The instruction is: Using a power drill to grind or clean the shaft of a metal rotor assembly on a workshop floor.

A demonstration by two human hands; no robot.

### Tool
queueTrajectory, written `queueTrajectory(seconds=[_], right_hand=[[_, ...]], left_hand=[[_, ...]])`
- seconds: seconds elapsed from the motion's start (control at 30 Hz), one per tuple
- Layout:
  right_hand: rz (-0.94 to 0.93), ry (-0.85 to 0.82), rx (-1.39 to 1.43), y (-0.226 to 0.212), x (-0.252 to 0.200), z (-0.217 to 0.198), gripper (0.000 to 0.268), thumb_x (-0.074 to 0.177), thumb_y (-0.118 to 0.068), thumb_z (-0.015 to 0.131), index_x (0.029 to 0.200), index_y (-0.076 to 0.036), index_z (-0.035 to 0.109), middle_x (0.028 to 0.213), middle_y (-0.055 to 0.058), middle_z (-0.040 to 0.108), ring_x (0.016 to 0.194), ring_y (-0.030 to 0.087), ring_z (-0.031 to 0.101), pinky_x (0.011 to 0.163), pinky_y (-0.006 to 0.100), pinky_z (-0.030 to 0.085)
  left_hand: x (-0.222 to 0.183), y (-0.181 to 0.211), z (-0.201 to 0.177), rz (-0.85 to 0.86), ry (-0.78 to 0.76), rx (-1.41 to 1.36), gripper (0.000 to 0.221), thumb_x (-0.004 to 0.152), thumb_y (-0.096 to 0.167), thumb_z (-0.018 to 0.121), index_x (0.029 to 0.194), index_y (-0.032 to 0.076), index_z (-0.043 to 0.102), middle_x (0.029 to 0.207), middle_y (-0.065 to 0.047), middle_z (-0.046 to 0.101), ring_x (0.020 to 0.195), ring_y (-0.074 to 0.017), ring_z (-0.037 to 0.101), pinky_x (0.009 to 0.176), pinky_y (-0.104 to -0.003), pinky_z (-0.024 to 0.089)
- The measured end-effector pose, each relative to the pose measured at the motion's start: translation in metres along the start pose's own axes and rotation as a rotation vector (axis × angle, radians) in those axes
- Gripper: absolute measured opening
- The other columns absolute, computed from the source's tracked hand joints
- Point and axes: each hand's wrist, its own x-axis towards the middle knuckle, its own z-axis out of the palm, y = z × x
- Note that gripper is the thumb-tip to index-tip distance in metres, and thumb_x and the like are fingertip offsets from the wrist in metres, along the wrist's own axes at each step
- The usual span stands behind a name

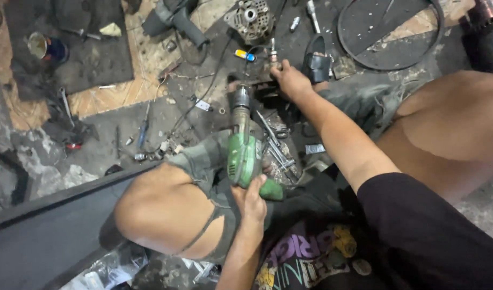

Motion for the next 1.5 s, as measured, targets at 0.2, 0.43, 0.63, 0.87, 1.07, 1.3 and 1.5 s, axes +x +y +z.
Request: queueTrajectory(seconds=[0.2,0.43,0.63,0.87,1.07,1.3,1.5], right_hand=[[-0.049,0.039,0.056,-0.003,-0.023,-0.008,0.043,0.096,-0.008,0.051,0.136,-0.023,0.055,0.113,0.02,0.053,0.079,0.041,0.065,0.07,0.053,0.055],[-0.046,0.079,-0.018,-0.009,-0.014,-0.006,0.029,0.097,-0.011,0.051,0.125,-0.015,0.055,0.111,0.02,0.052,0.076,0.039,0.063,0.065,0.054,0.056],[-0.005,0.086,0.021,-0.016,-0.012,-0.011,0.042,0.087,-0.001,0.058,0.126,-0.007,0.047,0.111,0.025,0.052,0.08,0.043,0.066,0.067,0.055,0.057],[0.824,0.084,0.984,-0.093,-0.087,-0.036,0.073,0.085,-0.067,0.058,0.127,-0.007,0.055,0.12,0.014,0.071,0.109,0.03,0.071,0.094,0.039,0.054],[0.776,-0.118,1.862,-0.168,-0.109,-0.089,0.105,0.077,-0.066,0.077,0.147,0.005,0.048,0.149,0.032,0.05,0.139,0.043,0.051,0.111,0.06,0.045],[0.843,-0.045,1.298,-0.16,-0.099,-0.033,0.064,0.064,-0.061,0.088,0.103,-0.011,0.079,0.103,0.015,0.078,0.109,0.029,0.074,0.093,0.043,0.06],[0.373,0.052,1.422,-0.134,-0.091,-0.002,0.042,0.068,-0.033,0.093,0.099,-0.008,0.076,0.087,0.006,0.075,0.087,0.016,0.071,0.079,0.037,0.059]], left_hand=[[0.011,-0.023,-0.012,-0.061,-0.358,-0.078,0.052,0.075,-0.012,0.058,0.127,-0.007,0.058,0.099,-0.019,0.075,0.087,-0.0266,0.075,0.08,-0.033,0.06],[0.024,-0.027,-0.005,-0.058,-0.394,-0.153,0.058,0.076,-0.016,0.056,0.132,-0.005,0.054,0.1,-0.019,0.072,0.085,-0.0266,0.073,0.078,-0.033,0.06],[0.035,-0.024,-0.011,-0.04,-0.357,-0.17,0.051,0.077,-0.012,0.053,0.127,-0.007,0.059,0.095,-0.018,0.073,0.083,-0.027,0.072,0.081,-0.034,0.059],[0.06,-0.061,-0.026,0.051,-0.167,0.306,0.064,0.072,0.013,0.069,0.131,-0.002,0.054,0.114,-0.015,0.067,0.094,-0.0236,0.063,0.087,-0.032,0.052],[0.073,-0.102,-0.043,-0.11,-0.068,0.166,0.053,0.069,0.001,0.082,0.117,0.0,0.059,0.091,-0.014,0.067,0.082,-0.0209,0.07,0.072,-0.037,0.056],[0.079,-0.089,-0.034,-0.157,-0.056,0.142,0.045,0.067,0.002,0.084,0.109,0.005,0.07,0.091,-0.012,0.072,0.082,-0.0219,0.072,0.066,-0.042,0.055],[0.076,-0.076,-0.032,-0.183,-0.069,0.102,0.072,0.058,-0.001,0.095,0.124,0.001,0.068,0.107,-0.017,0.073,0.1,-0.027,0.068,0.081,-0.048,0.056]])
